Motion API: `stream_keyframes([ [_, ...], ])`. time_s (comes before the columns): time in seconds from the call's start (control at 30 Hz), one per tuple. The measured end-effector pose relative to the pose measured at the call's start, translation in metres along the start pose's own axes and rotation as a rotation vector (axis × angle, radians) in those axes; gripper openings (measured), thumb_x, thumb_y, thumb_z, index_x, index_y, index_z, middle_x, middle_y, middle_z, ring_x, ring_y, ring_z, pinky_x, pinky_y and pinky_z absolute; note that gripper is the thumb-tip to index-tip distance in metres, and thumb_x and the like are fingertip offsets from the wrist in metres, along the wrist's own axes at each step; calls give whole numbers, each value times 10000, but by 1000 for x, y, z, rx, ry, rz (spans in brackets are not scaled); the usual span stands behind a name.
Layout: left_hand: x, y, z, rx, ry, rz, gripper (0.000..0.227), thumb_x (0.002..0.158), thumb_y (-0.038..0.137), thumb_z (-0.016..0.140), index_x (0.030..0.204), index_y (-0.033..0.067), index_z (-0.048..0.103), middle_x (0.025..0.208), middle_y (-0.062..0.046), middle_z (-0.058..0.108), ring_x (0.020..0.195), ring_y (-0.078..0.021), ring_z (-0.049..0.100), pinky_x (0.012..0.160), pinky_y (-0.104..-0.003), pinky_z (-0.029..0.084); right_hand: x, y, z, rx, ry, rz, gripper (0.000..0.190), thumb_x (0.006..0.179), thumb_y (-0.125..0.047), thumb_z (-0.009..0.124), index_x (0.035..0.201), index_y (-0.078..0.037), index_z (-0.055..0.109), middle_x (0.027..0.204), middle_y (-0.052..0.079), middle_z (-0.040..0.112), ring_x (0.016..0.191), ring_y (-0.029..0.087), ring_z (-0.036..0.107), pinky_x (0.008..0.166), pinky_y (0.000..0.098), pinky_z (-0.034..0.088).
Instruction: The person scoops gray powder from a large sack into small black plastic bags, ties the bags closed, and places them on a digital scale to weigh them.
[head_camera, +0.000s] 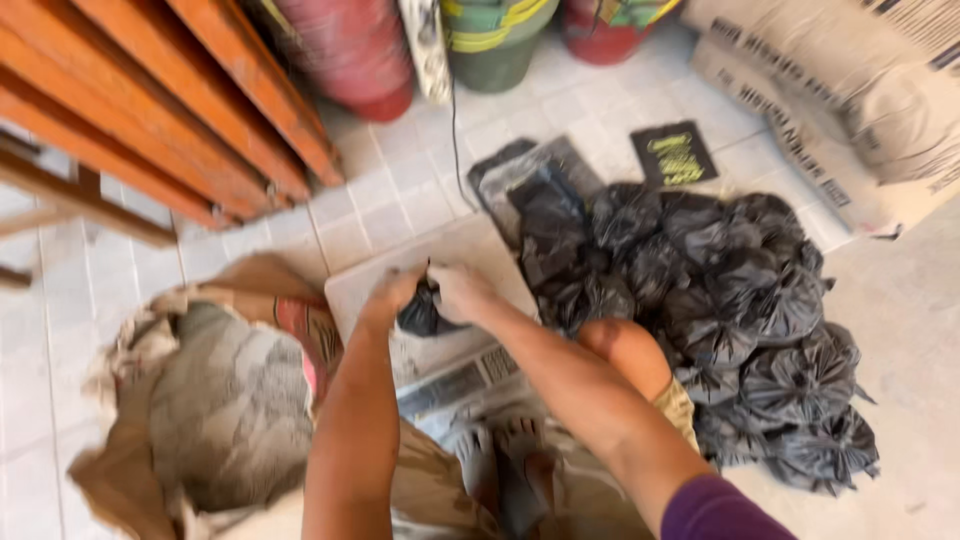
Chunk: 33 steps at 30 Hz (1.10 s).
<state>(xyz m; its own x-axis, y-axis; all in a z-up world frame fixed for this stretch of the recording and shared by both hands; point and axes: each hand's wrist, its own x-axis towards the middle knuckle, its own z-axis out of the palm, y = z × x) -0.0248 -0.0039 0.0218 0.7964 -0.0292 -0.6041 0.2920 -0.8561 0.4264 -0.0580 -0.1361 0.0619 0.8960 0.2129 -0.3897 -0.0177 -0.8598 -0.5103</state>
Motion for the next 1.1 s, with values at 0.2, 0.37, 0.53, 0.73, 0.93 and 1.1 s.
stream_keyframes([
  [0.2,-133,88,-71,240,-164,144,510,906,320,363,1250,-42,468,1241,-277,480,1157,-395,470,840,-477,505,2,51,14,234,427,-84,180,744,-111,605,915,-165,623,887,125,638,843,354,630,758,447,521],
  [0.37,-110,103,-52,-326,-146,102,664,821,416,542,1226,-103,459,1215,-321,465,1108,-435,484,707,-555,501,-17,65,-13,391,652,-43,202,665,-122,631,849,-205,621,872,96,627,824,336,626,738,429,528],
  [0.53,-50,140,-11,-501,-218,113,645,798,421,598,1254,-10,445,1137,-304,507,805,-438,606,593,-597,508,-47,104,-35,485,865,-115,241,618,-21,587,835,-122,615,807,127,609,757,352,627,658,420,520],
  [0.73,-91,214,21,-349,-372,279,691,825,577,507,1331,112,438,1380,-195,353,1131,-380,481,705,-458,520,-120,154,-85,454,1113,-129,240,586,-15,578,797,-114,633,760,96,609,796,297,630,717,371,499],
  [0.93,-129,279,81,-427,-493,285,828,763,575,585,1383,82,347,1398,-140,350,1165,-307,479,759,-396,537,-203,188,-117,256,1150,106,207,603,-44,611,788,-135,620,794,81,615,813,313,625,709,393,497],
  [1.1,-130,317,150,-346,-604,391,801,782,556,575,1348,39,344,1374,-195,364,1147,-313,492,764,-426,527,-260,247,-103,271,1193,335,235,616,-18,593,822,-131,617,825,72,607,849,333,614,725,394,499],
])
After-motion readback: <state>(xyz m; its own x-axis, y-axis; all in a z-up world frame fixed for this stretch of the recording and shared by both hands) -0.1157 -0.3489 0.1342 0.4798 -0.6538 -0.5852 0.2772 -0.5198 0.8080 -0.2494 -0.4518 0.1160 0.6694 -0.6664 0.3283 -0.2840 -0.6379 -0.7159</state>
